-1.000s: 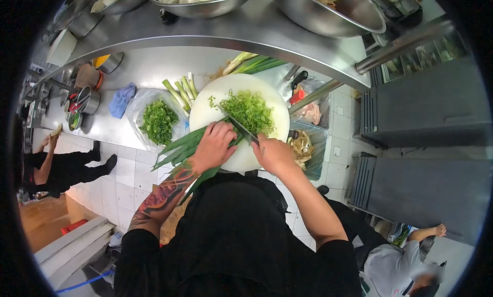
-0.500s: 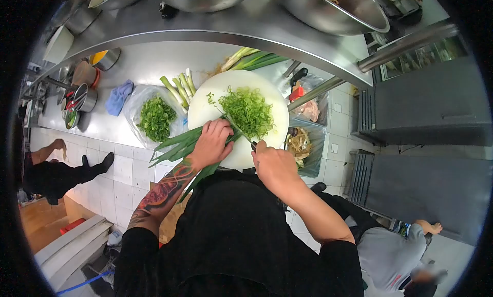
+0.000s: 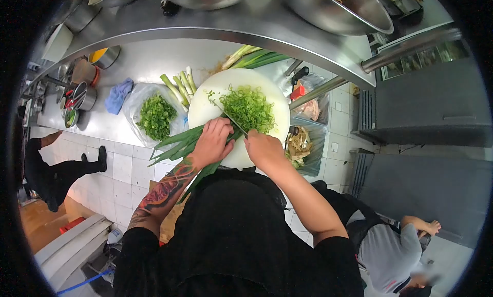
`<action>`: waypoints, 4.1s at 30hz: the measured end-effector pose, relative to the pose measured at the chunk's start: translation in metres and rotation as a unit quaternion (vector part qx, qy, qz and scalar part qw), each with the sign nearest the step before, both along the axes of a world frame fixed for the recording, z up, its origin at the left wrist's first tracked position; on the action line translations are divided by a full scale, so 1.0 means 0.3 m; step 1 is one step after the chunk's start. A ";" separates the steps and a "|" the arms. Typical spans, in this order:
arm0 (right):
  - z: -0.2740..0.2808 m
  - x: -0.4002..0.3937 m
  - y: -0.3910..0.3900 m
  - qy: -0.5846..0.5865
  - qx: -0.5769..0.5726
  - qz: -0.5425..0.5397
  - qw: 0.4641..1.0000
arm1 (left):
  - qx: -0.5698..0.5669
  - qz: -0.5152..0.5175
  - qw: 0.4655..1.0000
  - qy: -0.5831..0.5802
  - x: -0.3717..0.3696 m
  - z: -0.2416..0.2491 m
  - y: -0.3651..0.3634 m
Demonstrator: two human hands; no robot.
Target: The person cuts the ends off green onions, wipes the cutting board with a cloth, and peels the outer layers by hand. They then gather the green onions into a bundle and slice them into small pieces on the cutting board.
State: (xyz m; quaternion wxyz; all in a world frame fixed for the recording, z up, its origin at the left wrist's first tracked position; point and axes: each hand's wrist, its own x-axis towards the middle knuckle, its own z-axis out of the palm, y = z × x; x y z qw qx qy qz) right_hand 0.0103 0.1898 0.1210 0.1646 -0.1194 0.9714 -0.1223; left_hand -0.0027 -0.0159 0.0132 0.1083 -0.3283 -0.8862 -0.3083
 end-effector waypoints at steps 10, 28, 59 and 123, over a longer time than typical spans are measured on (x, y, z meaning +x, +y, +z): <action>-0.061 -0.018 0.008 -0.024 -0.003 -0.024 0.999 | 0.005 0.005 1.000 0.000 0.001 -0.006 0.000; 0.063 -0.006 0.059 -0.006 -0.051 -0.017 0.999 | 0.000 0.021 1.000 -0.001 0.015 0.029 -0.011; 0.106 0.000 0.004 -0.061 0.016 0.025 0.998 | -0.007 0.039 0.999 -0.008 0.030 0.002 -0.016; 0.016 0.025 0.027 -0.020 0.006 0.001 1.000 | -0.032 0.001 0.999 0.021 -0.021 -0.002 -0.001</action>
